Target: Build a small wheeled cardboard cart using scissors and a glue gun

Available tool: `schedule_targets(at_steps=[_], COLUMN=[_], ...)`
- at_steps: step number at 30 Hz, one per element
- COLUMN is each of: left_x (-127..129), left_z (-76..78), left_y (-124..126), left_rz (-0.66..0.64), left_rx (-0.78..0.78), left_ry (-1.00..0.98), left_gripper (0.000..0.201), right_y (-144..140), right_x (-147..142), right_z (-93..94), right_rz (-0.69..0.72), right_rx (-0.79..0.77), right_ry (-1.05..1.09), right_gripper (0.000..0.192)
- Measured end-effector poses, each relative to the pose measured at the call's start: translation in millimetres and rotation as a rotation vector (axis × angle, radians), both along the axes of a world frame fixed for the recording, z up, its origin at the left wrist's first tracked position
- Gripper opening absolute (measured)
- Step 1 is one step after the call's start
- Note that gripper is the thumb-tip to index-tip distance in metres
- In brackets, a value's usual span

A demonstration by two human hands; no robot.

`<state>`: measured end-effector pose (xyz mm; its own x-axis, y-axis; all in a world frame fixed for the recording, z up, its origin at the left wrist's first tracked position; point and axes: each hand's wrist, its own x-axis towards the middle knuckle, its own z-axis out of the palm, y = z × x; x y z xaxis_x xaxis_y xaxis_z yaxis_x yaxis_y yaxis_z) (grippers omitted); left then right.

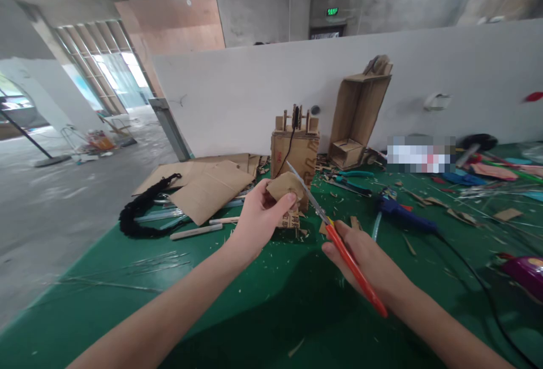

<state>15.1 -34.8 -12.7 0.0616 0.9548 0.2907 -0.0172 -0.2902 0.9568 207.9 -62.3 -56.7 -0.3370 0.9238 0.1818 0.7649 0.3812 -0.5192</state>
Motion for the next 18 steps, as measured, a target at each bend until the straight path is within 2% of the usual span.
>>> schedule_targets(at_steps=[4, 9, 13, 18], left_x=[2.7, 5.9, 6.0, 3.5], left_z=[-0.7, -6.0, -6.7, -4.0], left_y=[-1.1, -2.3, -1.7, 1.2], left_rz=[0.005, -0.048, -0.052, -0.033], left_rx=[-0.037, -0.099, -0.093, -0.038], left_ry=[-0.054, -0.185, -0.18, -0.159], left_gripper=[0.022, 0.023, 0.023, 0.021], right_y=[0.1, 1.0, 1.2, -0.2], right_x=[0.8, 1.7, 1.8, 1.8], right_z=[-2.1, -4.1, -4.1, -3.9], right_rz=[-0.002, 0.017, 0.025, 0.069], right_rx=[0.03, 0.022, 0.014, 0.026], right_ry=[0.005, -0.015, -0.018, 0.075], right_gripper=[0.037, 0.038, 0.04, 0.04])
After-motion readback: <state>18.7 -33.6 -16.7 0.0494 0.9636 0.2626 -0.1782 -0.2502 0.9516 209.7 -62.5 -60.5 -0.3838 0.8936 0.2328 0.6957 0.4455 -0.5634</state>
